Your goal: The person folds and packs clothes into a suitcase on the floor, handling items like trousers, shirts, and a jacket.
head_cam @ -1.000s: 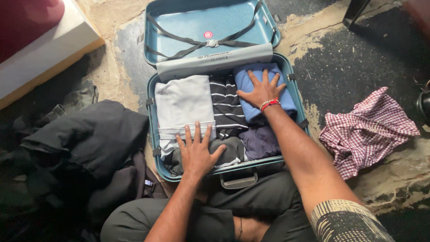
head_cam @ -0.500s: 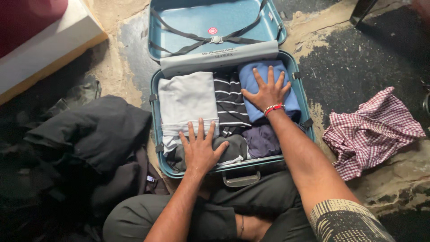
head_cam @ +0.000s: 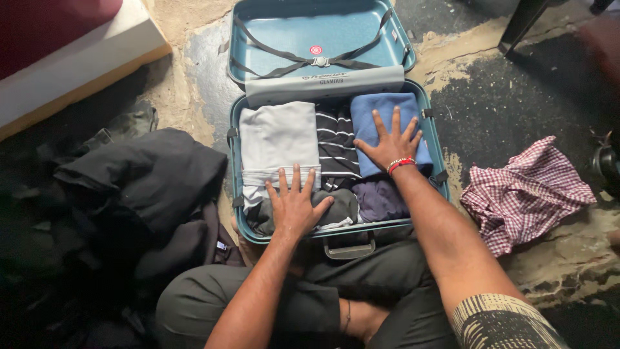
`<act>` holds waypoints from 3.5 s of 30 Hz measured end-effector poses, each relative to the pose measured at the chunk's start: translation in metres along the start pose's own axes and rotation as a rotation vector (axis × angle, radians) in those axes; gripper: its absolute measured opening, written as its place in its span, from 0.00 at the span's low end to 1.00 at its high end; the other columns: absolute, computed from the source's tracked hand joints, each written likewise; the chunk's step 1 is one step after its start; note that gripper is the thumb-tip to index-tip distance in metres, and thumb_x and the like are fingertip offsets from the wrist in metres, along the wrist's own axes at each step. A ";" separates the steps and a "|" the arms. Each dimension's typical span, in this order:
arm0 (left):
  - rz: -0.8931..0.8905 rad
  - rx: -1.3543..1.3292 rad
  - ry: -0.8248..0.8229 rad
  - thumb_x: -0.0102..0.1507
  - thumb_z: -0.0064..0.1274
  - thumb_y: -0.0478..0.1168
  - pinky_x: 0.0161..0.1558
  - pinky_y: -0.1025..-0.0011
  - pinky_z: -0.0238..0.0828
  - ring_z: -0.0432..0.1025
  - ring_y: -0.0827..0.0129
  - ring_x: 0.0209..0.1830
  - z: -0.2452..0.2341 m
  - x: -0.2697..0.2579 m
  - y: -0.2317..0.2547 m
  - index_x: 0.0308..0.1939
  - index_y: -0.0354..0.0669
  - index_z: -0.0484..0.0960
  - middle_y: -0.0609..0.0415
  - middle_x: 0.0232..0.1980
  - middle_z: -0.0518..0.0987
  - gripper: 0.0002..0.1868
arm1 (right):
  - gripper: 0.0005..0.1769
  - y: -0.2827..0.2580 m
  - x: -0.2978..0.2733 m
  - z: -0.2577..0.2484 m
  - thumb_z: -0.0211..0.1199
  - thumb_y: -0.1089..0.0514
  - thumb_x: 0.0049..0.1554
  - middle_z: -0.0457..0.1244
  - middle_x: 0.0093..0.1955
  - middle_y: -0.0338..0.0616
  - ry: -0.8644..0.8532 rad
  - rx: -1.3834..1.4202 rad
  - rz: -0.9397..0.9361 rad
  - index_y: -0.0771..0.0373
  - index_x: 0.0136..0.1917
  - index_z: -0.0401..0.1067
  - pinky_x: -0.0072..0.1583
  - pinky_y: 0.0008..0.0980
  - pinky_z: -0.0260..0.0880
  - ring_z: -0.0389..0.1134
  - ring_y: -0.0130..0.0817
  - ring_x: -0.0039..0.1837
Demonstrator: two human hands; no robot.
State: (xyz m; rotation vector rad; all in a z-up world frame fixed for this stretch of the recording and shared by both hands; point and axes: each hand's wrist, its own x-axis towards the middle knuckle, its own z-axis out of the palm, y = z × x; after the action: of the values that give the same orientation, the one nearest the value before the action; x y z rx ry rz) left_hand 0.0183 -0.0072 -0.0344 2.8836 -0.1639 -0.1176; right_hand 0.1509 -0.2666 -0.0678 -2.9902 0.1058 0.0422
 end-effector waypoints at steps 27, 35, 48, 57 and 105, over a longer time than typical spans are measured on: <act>0.192 -0.062 0.101 0.64 0.47 0.63 0.75 0.38 0.37 0.47 0.42 0.80 0.030 -0.037 -0.023 0.74 0.59 0.67 0.45 0.80 0.56 0.36 | 0.57 0.057 -0.065 0.045 0.43 0.13 0.50 0.26 0.88 0.44 -0.344 -0.192 0.118 0.32 0.84 0.34 0.76 0.71 0.29 0.31 0.70 0.83; 0.231 -0.152 0.022 0.61 0.53 0.60 0.67 0.45 0.61 0.61 0.49 0.72 0.028 -0.030 -0.091 0.66 0.53 0.76 0.43 0.71 0.69 0.32 | 0.52 0.057 -0.084 0.033 0.45 0.15 0.51 0.25 0.88 0.36 -0.427 -0.126 0.149 0.29 0.83 0.39 0.76 0.70 0.25 0.24 0.63 0.85; -1.096 -0.525 0.869 0.47 0.71 0.55 0.63 0.53 0.66 0.68 0.43 0.65 -0.044 -0.045 -0.247 0.64 0.35 0.67 0.34 0.63 0.72 0.49 | 0.46 0.058 -0.126 0.036 0.48 0.18 0.53 0.36 0.88 0.41 -0.272 -0.090 0.004 0.31 0.80 0.53 0.77 0.69 0.26 0.30 0.66 0.84; -1.164 -0.997 0.539 0.45 0.72 0.61 0.67 0.59 0.66 0.72 0.46 0.66 -0.010 -0.020 -0.276 0.62 0.23 0.72 0.30 0.65 0.75 0.54 | 0.38 0.062 -0.137 0.044 0.54 0.25 0.55 0.47 0.85 0.39 -0.167 0.033 -0.051 0.39 0.74 0.67 0.77 0.64 0.37 0.37 0.67 0.84; 0.180 -0.797 0.595 0.54 0.75 0.55 0.77 0.55 0.50 0.53 0.48 0.80 -0.196 -0.083 -0.058 0.79 0.34 0.52 0.37 0.79 0.58 0.62 | 0.11 -0.102 -0.215 -0.359 0.68 0.67 0.53 0.72 0.47 0.41 0.152 1.330 -0.299 0.64 0.51 0.78 0.53 0.28 0.77 0.74 0.29 0.47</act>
State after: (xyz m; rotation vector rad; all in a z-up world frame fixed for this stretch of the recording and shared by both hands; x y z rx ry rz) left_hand -0.0393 0.1061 0.1461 1.9889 -0.2016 0.5698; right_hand -0.0484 -0.2051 0.3089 -1.6484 -0.2175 -0.2056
